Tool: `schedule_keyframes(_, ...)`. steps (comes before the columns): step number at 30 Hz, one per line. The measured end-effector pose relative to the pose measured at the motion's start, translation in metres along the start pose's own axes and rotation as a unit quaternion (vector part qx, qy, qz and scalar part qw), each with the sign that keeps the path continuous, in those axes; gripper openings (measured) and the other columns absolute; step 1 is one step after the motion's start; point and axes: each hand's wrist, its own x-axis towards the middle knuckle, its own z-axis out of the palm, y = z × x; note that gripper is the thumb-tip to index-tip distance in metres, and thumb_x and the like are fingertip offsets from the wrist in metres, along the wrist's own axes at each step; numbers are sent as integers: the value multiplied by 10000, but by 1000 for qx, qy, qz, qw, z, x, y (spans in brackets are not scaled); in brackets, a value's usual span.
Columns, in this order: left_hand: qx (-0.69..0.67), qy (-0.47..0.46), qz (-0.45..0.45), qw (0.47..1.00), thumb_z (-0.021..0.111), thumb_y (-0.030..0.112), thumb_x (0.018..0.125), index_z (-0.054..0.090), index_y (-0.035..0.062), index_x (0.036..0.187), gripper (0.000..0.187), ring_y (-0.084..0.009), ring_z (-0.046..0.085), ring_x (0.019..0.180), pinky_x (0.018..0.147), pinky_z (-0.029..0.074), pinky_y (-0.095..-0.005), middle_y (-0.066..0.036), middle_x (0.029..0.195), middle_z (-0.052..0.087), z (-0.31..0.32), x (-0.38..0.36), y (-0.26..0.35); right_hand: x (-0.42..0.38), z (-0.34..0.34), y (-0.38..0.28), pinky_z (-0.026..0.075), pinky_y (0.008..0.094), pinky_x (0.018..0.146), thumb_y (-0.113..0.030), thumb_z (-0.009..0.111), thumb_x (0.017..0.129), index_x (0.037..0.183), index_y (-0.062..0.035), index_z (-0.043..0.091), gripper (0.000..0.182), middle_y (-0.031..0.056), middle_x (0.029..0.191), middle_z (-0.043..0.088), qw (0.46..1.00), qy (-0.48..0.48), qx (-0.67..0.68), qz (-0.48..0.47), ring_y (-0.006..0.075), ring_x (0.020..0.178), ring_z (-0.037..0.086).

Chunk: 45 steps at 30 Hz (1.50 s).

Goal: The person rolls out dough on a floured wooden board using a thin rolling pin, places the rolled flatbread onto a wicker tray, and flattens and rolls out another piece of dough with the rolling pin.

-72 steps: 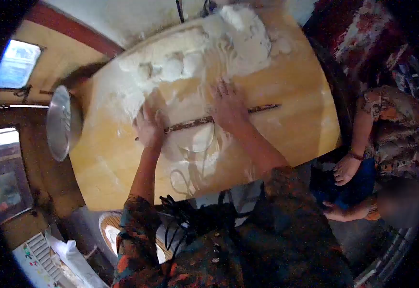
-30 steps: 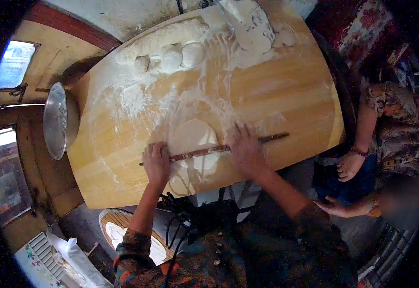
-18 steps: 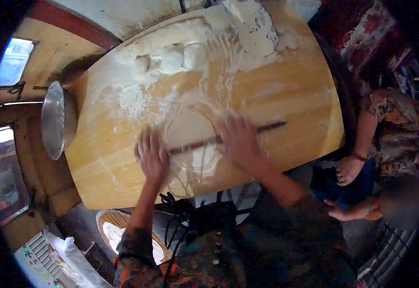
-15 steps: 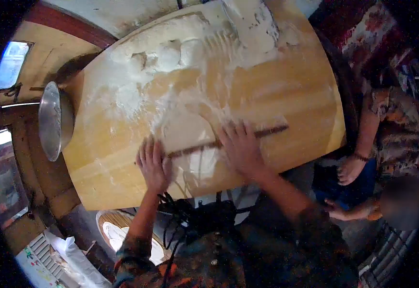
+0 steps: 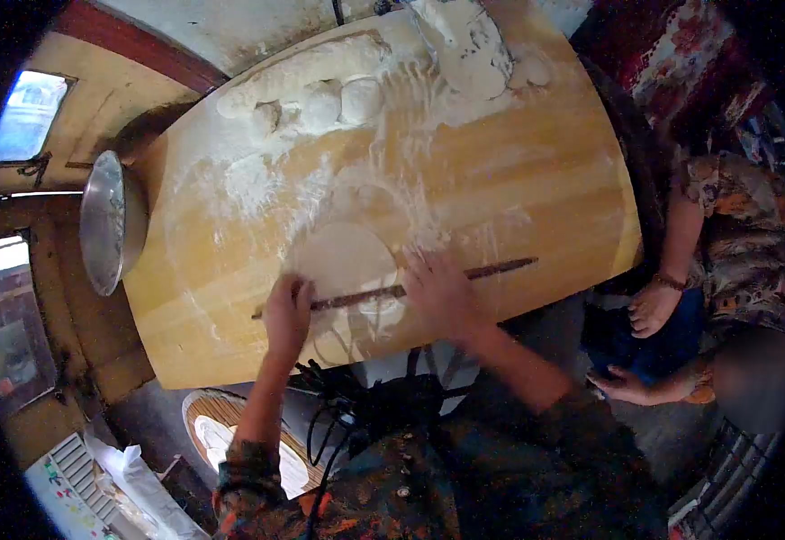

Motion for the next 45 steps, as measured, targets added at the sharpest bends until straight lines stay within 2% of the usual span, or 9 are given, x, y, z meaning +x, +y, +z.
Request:
schedule_keyframes(5,287,208,144,924,520,289,913,557,46,1094,305,-373,462,1143,974,323,-476,-226,1186,531,11,14,-66,47,-4,6,251,523,1087,-366,592,845,1385,-54,403,651,200,1354,452,990,18,42,134,378,1275,391)
schedule_keyframes(7,186,198,-16,962,469,339,933,529,51,1186,388,-344,437,1189,1005,305,-474,-200,1266,490,-18,70,-34,106,-15,29,244,528,1089,-407,562,864,1425,-87,354,678,201,1390,423,987,38,-27,157,366,1303,360)
schedule_keyframes(9,140,297,-21,944,451,354,941,489,54,1271,448,-346,416,1238,1040,276,-497,-173,1329,466,-22,108,-27,151,-12,52,233,528,1096,-401,581,849,1414,-79,370,683,203,1411,400,974,109,15,199,357,1314,346)
schedule_keyframes(12,179,212,60,959,455,368,937,439,66,1346,508,-343,361,1312,1074,236,-505,-157,1404,419,-10,80,-28,131,-2,45,233,531,1093,-396,582,843,1413,-60,367,696,209,1425,382,982,112,2,150,365,1305,356)
schedule_keyframes(16,226,116,118,960,534,347,873,386,97,1412,612,-357,284,1373,1118,162,-503,-154,1490,328,6,-18,-37,28,-4,4,228,551,1083,-440,588,842,1415,-48,370,728,203,1423,401,994,-71,3,79,398,1311,360)
schedule_keyframes(24,204,147,147,957,637,287,822,477,80,1296,541,-347,446,1187,1032,294,-502,-162,1236,511,-6,57,-34,117,-2,65,290,525,1061,-405,555,874,1379,-2,406,663,188,1423,405,982,117,54,140,351,1311,374)
schedule_keyframes(27,129,136,213,959,637,237,815,531,77,1209,439,-324,506,1042,949,348,-489,-131,1110,556,-9,33,-47,115,-23,107,285,511,1067,-427,519,900,1412,11,341,696,195,1453,364,986,-17,-164,34,361,1319,360)
schedule_keyframes(36,207,50,293,932,635,178,779,576,78,1090,332,-300,517,943,874,382,-463,-103,984,569,-45,-32,-72,160,-1,130,227,492,1102,-379,547,882,1442,0,280,728,199,1475,329,992,45,-45,113,356,1342,319)
schedule_keyframes(45,142,41,325,934,658,189,756,563,72,1088,365,-308,524,992,883,389,-481,-105,1018,559,-13,-48,-85,111,-17,52,159,481,1150,-304,598,824,1383,0,399,667,187,1483,316,978,-67,117,-162,352,1380,262)
